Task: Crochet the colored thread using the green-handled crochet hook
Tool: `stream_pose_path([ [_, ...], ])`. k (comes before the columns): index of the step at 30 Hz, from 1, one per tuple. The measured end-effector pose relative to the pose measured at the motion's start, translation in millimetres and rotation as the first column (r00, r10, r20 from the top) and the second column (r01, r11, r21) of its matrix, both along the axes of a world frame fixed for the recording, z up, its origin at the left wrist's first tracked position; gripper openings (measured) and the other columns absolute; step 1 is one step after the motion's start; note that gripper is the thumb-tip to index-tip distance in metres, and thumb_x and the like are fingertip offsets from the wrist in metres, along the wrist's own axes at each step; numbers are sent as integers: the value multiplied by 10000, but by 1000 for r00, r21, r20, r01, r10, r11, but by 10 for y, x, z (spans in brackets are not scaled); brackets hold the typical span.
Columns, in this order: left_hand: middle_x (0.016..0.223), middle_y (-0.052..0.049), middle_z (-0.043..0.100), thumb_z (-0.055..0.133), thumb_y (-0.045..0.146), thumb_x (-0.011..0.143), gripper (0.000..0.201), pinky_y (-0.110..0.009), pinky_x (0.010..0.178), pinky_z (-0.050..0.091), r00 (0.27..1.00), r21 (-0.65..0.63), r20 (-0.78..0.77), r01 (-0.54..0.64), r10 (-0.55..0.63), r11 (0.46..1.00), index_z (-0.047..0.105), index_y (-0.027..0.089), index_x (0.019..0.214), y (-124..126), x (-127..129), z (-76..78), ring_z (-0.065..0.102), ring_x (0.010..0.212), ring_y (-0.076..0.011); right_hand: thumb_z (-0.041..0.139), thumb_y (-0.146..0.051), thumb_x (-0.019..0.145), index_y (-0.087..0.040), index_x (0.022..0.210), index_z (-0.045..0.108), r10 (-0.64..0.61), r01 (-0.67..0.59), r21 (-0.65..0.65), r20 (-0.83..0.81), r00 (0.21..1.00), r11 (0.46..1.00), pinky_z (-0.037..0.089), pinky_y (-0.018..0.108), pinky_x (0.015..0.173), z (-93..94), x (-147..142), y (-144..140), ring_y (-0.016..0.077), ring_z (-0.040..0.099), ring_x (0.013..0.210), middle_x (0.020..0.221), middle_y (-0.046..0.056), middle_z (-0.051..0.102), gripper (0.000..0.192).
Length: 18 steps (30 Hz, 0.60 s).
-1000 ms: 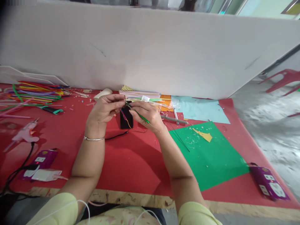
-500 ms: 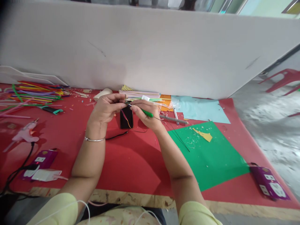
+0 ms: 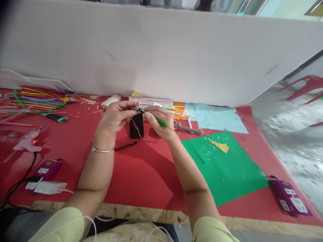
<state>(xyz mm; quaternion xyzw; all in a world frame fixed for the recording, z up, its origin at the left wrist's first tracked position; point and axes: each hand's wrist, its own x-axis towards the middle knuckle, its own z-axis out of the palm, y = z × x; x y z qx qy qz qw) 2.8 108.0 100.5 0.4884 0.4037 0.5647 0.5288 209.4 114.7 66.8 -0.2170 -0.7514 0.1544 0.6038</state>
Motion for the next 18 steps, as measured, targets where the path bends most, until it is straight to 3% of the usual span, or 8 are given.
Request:
stream_pose_path([
  [4,753,-28,736,923,224,596,374,-207,447,249,1000,2,6,18,-18,1000,875,175,964,0,2,-2,446,488,-39,643,-379,1090,-260,1006,870,38,-40,-72,-38,999,997,697,343,912,-16,0,5,181,824,974,1091,57,850,270],
  [9,811,-36,764,984,235,542,432,-209,539,402,999,44,40,10,-12,999,873,183,957,-3,68,-13,599,641,-91,625,-419,1095,-257,978,869,34,-46,-142,-84,996,989,699,336,886,-77,-25,29,172,813,956,1043,53,836,316],
  [18,759,-37,752,952,244,583,410,-226,454,219,1000,-13,14,9,-9,1000,888,200,985,11,43,-29,479,518,-63,629,-498,1081,-236,932,852,70,-100,-225,-137,988,969,691,311,781,-112,10,91,161,797,868,952,53,818,375],
])
